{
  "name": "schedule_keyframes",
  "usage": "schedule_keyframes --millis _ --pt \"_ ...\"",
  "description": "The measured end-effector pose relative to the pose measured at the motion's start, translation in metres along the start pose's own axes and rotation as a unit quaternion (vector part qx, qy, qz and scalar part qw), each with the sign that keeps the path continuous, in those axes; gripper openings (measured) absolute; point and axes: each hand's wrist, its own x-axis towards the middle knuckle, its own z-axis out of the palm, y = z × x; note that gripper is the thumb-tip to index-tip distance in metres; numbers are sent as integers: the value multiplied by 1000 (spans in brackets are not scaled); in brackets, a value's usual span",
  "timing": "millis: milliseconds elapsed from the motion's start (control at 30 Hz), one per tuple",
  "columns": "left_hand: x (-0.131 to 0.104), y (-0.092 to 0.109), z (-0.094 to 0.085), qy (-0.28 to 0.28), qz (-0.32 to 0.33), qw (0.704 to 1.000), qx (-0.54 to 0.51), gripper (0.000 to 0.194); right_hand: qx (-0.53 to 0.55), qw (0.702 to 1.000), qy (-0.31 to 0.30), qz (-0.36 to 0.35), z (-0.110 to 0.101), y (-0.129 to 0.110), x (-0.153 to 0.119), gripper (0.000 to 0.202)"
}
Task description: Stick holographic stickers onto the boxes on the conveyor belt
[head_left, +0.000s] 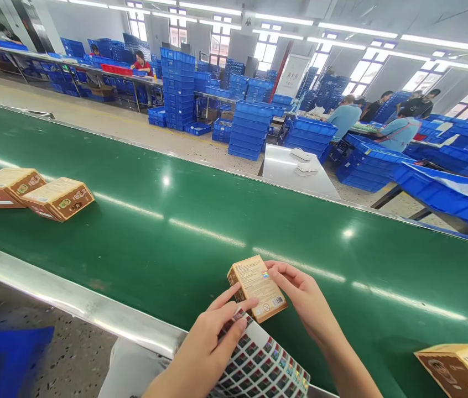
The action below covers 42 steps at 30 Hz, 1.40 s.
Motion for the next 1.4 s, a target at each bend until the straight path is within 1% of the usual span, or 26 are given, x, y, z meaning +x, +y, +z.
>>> schedule_keyframes --millis 133,300,500,600,700,767,867,933,1000,1067,1100,1133,1167,1233,1267,1333,1400 --pt "3 3 8 -14 5 1000 11 42 -9 1000 15 -3 -7 2 -3 37" --pt "6 4 17 -23 0 1000 6 42 -38 998 49 -14 -11 -1 -10 38" --pt "10 6 29 -41 20 999 -4 41 -77 994 77 -25 -18 0 -18 40" --pt "12 9 34 -46 23 999 -5 41 -111 988 102 -43 -22 2 -22 40" --pt "16 12 38 -56 23 998 -2 42 -139 981 128 -40 -25 4 -24 40" --pt "19 13 41 -71 29 997 -1 42 -139 978 151 -41 -28 6 -24 40" --pt "21 12 45 -81 34 996 -13 39 -129 972 188 -49 -35 9 -19 47" --pt "21 11 44 -78 23 996 -28 35 -142 967 207 -41 -41 7 -17 51" --pt "17 9 39 -58 -14 998 -30 37 -169 957 232 -47 -47 0 -20 50" --pt "12 8 29 -23 -55 997 -42 44 -216 937 262 -79 -50 -10 -31 47" --pt "8 7 24 -6 -68 996 -54 46 -247 926 267 -103 -48 -16 -38 43" --pt "5 6 19 9 -73 995 -66 46 -280 917 255 -128 -44 -21 -46 37" --pt "1 5 15 20 -74 994 -78 47 -305 912 225 -155 -38 -25 -54 30" --pt "-7 2 9 32 -78 993 -87 47 -333 906 132 -225 -20 -29 -66 18" --pt "-11 0 8 36 -79 992 -87 47 -343 896 91 -268 -8 -30 -70 14" --pt "-18 -4 7 40 -74 993 -88 47 -369 859 42 -351 15 -27 -72 12" --pt "-23 -8 9 52 -60 993 -82 47 -405 815 23 -414 34 -22 -68 13"
